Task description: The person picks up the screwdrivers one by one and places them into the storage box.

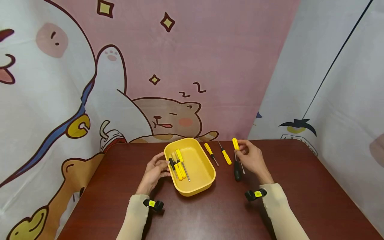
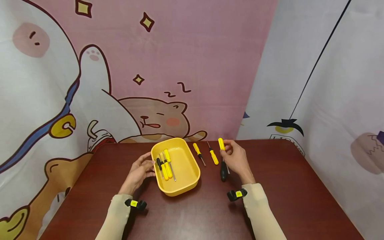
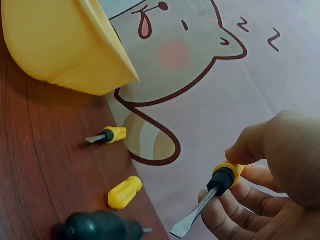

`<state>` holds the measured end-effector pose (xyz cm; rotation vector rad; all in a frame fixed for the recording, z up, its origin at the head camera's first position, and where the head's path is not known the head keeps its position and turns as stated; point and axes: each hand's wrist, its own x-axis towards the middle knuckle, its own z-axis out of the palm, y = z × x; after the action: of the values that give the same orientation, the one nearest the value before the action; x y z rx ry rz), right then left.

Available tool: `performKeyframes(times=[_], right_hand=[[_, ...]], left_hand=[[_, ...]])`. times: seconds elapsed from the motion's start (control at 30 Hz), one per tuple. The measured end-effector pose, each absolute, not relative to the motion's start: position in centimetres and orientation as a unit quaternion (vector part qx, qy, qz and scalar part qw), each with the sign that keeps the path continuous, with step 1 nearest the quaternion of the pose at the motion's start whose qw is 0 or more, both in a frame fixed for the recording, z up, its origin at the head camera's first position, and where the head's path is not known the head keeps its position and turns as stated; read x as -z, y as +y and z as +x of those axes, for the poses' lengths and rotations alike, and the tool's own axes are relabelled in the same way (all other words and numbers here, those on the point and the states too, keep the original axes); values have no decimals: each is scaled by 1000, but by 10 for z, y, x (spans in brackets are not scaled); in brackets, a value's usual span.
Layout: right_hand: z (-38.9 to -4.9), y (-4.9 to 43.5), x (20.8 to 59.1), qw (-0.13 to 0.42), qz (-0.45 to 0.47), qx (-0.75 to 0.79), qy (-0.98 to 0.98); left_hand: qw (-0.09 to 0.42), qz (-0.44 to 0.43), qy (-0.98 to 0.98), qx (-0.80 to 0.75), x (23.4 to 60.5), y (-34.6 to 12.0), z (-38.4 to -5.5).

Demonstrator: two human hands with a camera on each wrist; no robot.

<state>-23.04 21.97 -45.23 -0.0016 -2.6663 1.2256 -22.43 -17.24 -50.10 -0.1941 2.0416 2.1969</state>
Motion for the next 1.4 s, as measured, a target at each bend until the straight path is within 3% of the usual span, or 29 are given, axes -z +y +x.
performKeyframes(times=[0.63,1.4], right_hand=[[-222,191,435,102,50,-424,-899],[-238,156,415,72,95,-417,-901]], left_hand=[[64,-67,677,-730,502,-172,-224],[68,-63,672,-735,505,-172,-225]])
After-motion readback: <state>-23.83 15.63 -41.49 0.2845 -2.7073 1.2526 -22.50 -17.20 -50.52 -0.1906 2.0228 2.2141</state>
